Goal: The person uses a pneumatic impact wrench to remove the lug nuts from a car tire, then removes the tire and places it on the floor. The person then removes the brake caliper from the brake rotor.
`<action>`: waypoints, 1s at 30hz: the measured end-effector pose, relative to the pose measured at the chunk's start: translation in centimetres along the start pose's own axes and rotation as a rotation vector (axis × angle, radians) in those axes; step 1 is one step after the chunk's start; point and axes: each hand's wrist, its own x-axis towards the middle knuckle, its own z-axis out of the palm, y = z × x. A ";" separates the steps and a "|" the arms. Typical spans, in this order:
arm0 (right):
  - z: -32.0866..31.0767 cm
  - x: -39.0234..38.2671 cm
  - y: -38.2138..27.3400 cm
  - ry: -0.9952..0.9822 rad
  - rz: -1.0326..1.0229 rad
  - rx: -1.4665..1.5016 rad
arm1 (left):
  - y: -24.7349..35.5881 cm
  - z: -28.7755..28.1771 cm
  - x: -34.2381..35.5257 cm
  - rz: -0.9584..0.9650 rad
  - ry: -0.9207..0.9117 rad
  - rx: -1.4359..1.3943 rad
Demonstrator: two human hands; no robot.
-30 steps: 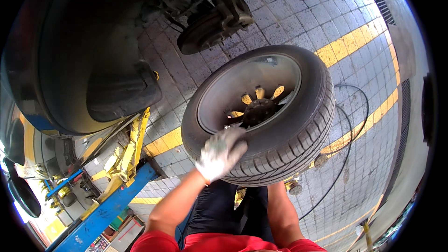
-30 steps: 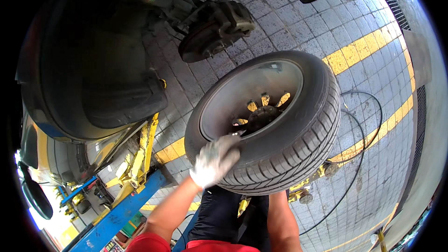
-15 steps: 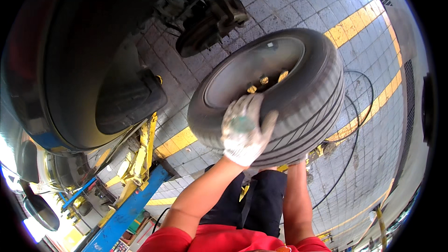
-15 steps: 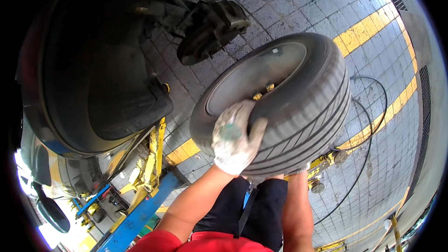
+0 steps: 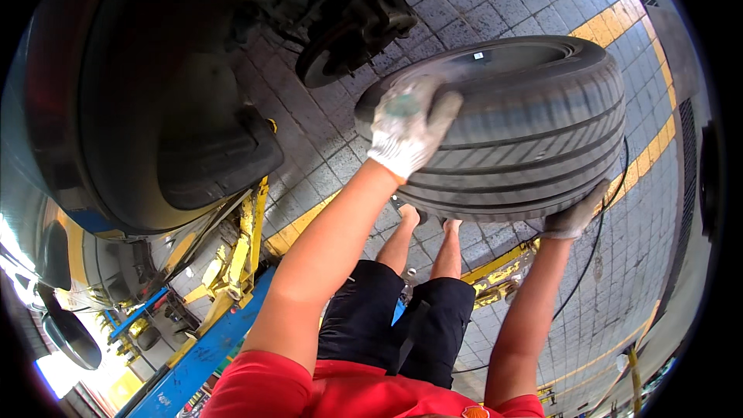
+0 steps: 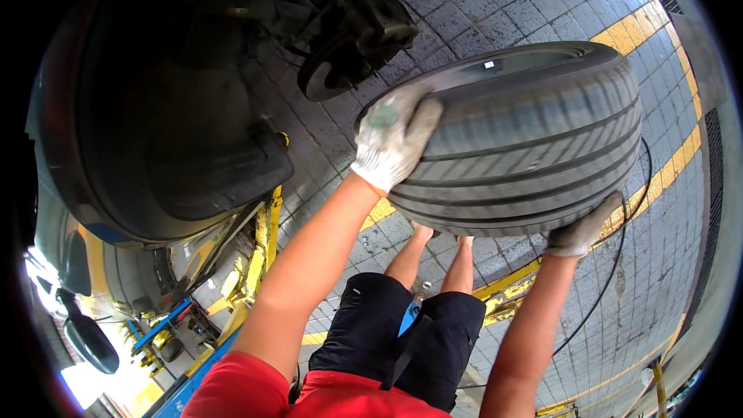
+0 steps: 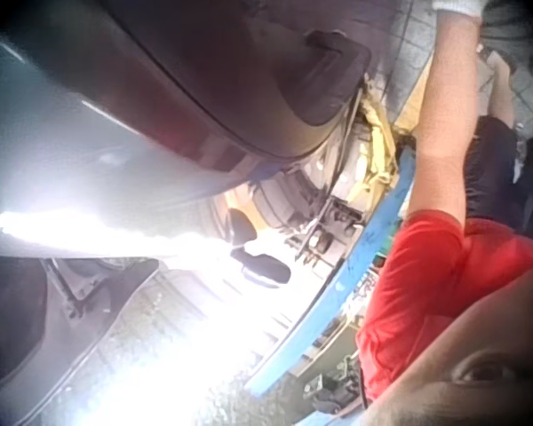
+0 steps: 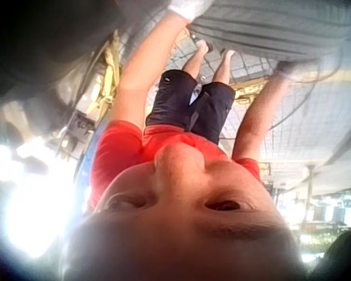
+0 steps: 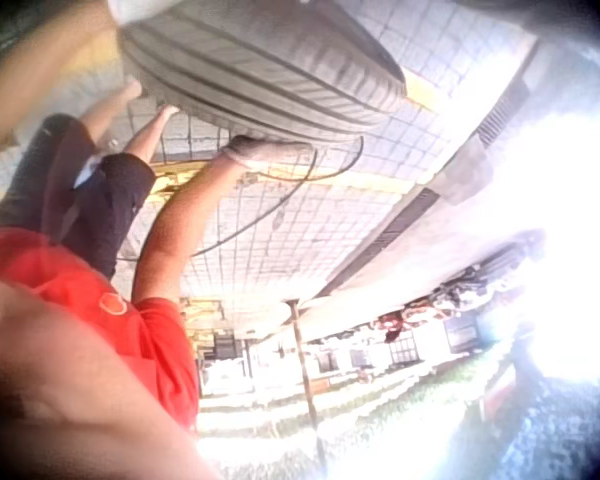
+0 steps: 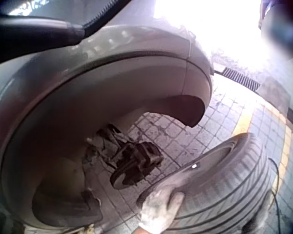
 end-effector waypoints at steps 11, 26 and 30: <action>-2.3 7.6 -6.0 -0.018 -0.205 -0.168 | 3.4 7.3 1.2 0.117 0.221 -0.002; -6.9 27.3 -20.0 -0.078 -0.134 -0.308 | 23.7 16.7 11.8 0.001 0.064 0.069; -3.9 22.9 -20.6 -0.231 -0.950 -1.018 | 29.3 21.1 15.3 -0.061 -0.008 0.143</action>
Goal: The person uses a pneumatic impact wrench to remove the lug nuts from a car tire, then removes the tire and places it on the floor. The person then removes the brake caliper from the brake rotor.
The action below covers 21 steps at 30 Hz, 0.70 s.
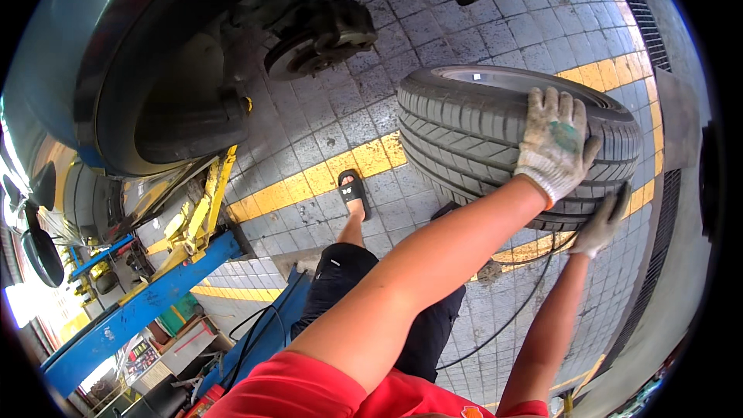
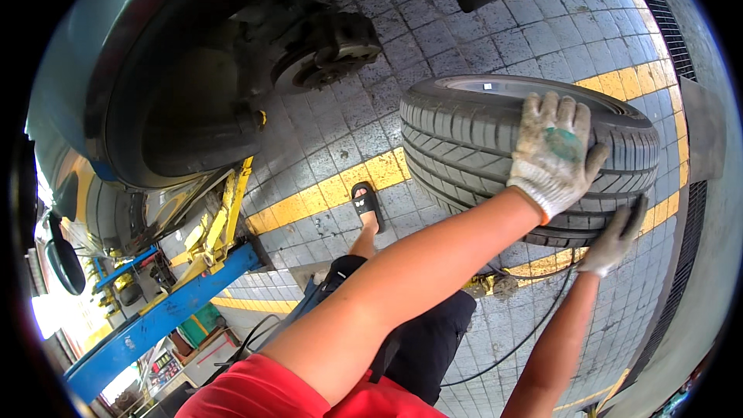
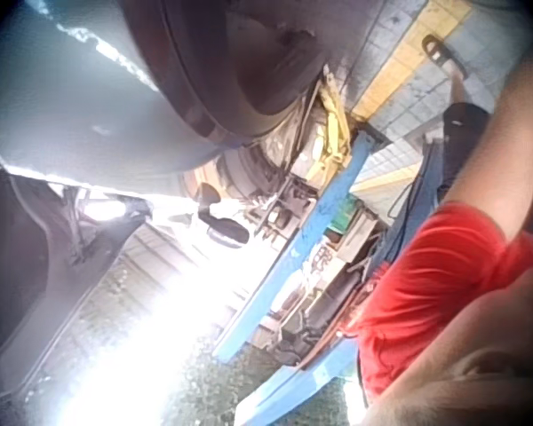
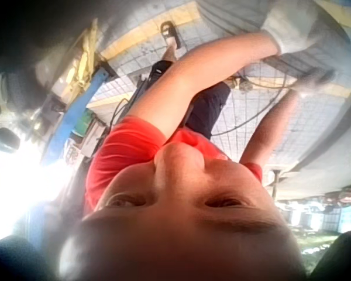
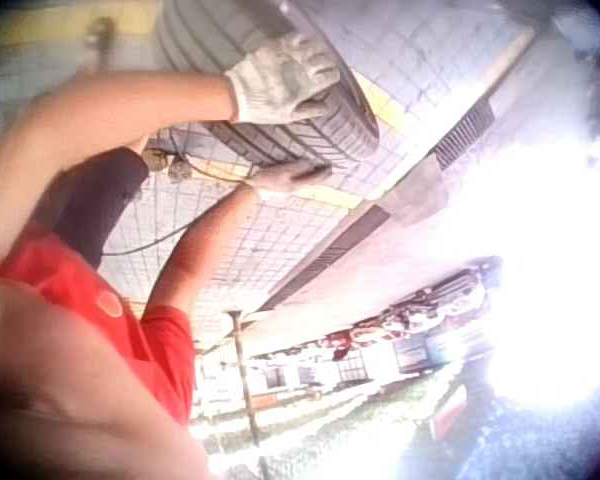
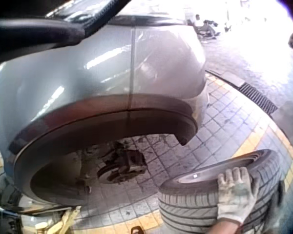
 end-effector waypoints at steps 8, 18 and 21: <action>-2.9 1.8 2.1 0.039 -0.337 -0.207 | 6.9 4.6 1.0 0.198 -0.261 0.089; -7.9 8.9 11.8 0.119 0.121 0.034 | 3.2 10.8 -1.7 0.279 0.276 -0.165; -6.9 9.7 9.8 0.122 -0.220 -0.383 | 6.1 11.0 3.0 0.315 0.224 -0.194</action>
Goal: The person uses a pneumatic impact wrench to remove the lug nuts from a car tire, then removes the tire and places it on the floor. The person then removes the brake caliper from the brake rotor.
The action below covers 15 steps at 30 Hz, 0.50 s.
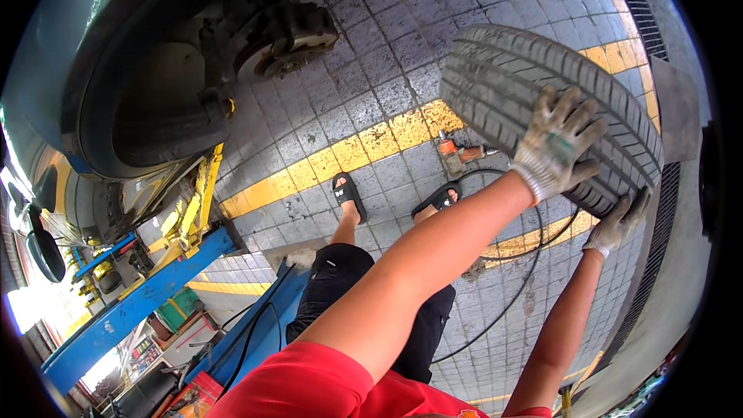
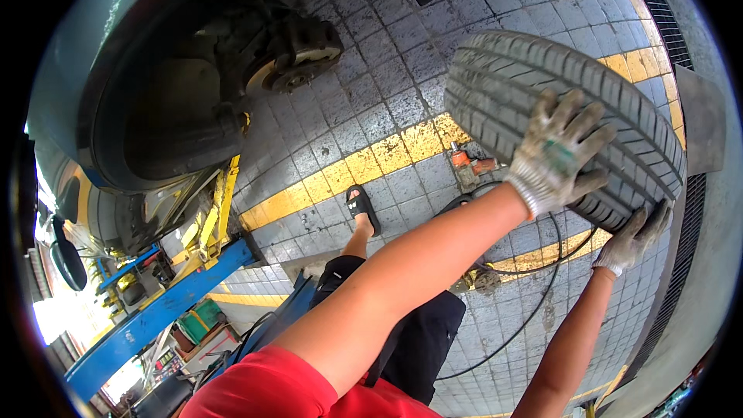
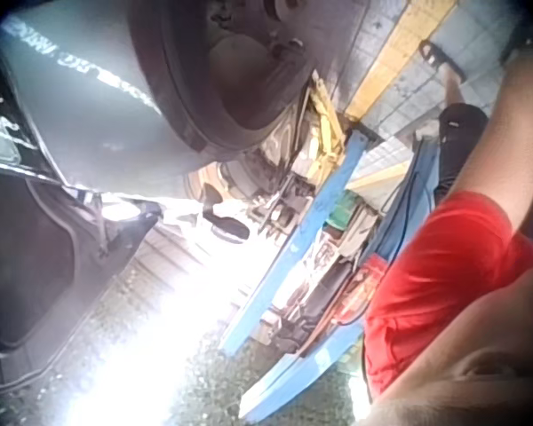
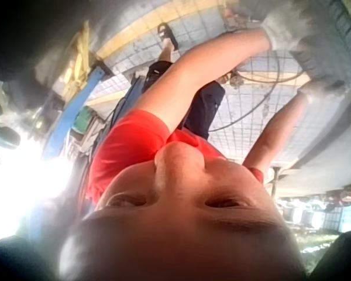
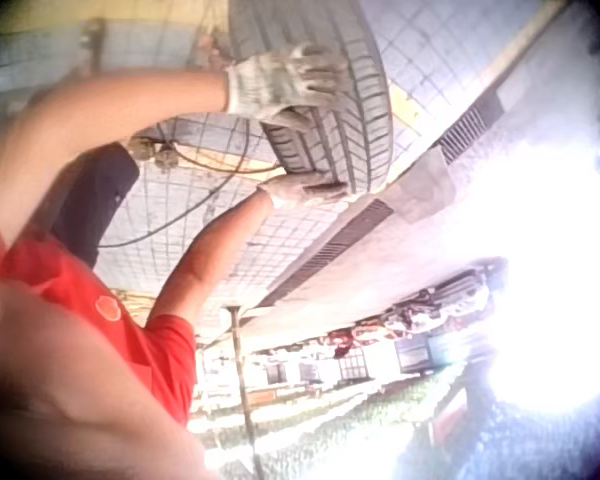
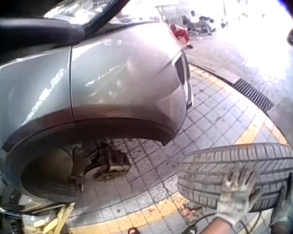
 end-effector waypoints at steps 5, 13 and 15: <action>2.7 8.2 2.8 -0.005 0.112 0.052 | -1.6 3.4 6.3 -0.027 0.048 0.082; 6.3 20.5 14.3 -0.122 0.321 0.007 | -13.2 -4.9 -22.3 -0.792 -0.720 0.342; 7.4 22.8 17.4 -0.209 0.385 -0.039 | -16.3 -9.9 -36.2 -0.988 -0.683 0.515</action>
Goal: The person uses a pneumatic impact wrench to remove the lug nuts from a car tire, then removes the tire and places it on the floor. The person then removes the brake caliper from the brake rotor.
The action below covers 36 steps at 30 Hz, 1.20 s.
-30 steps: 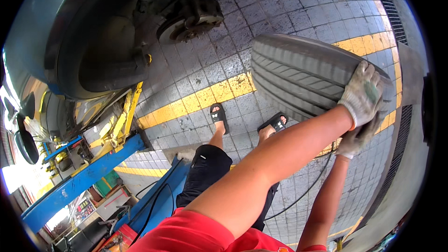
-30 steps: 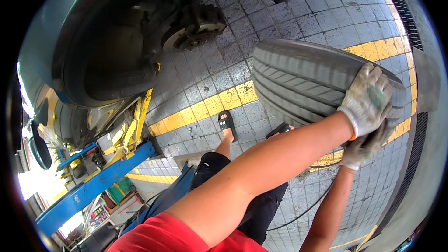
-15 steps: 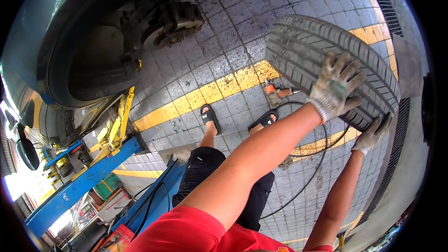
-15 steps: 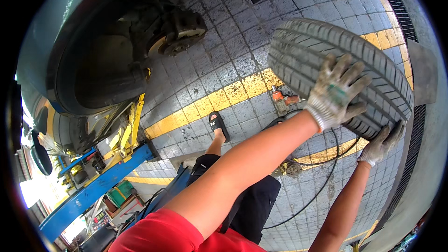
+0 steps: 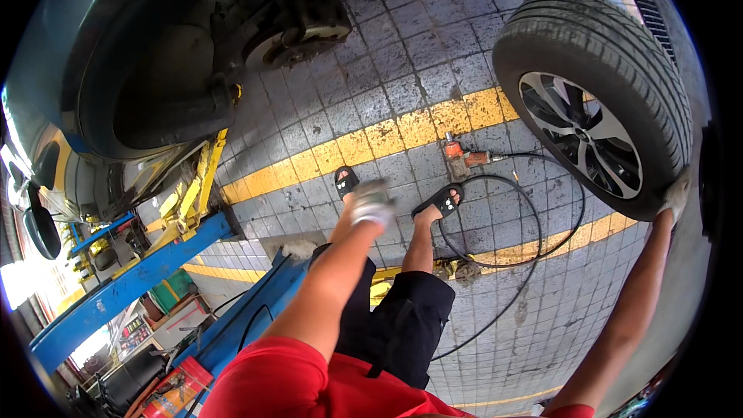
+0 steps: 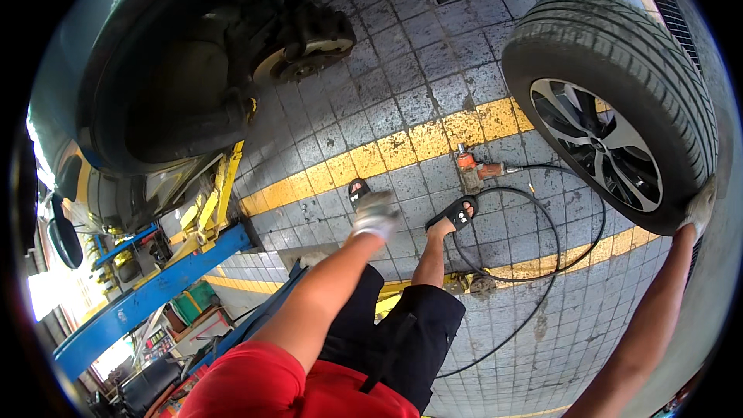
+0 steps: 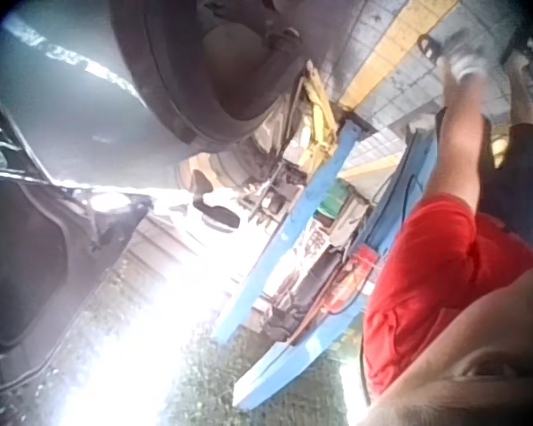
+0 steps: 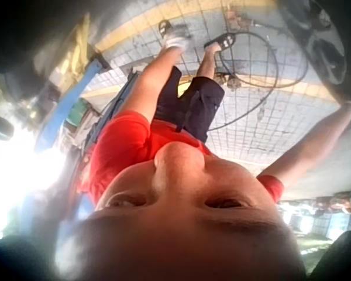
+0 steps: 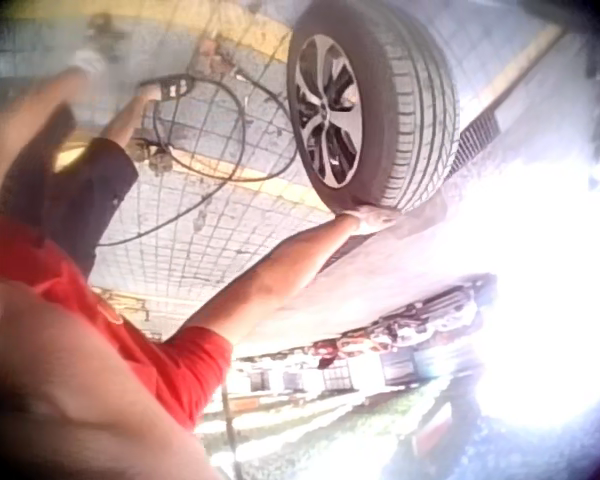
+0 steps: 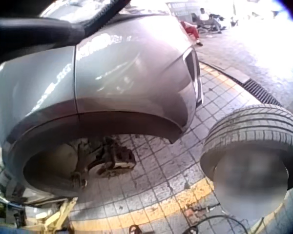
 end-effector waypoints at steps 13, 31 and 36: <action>3.3 1.3 -8.3 0.276 -0.440 -0.423 | -10.3 -1.4 -7.6 -0.443 -0.306 -0.312; 10.4 -78.3 -2.5 -1.248 0.560 0.419 | -15.6 3.0 -7.2 -0.264 -0.372 -0.659; 13.1 -78.9 -7.7 -1.419 0.161 0.061 | -30.4 4.8 -9.2 -0.667 -0.379 -0.627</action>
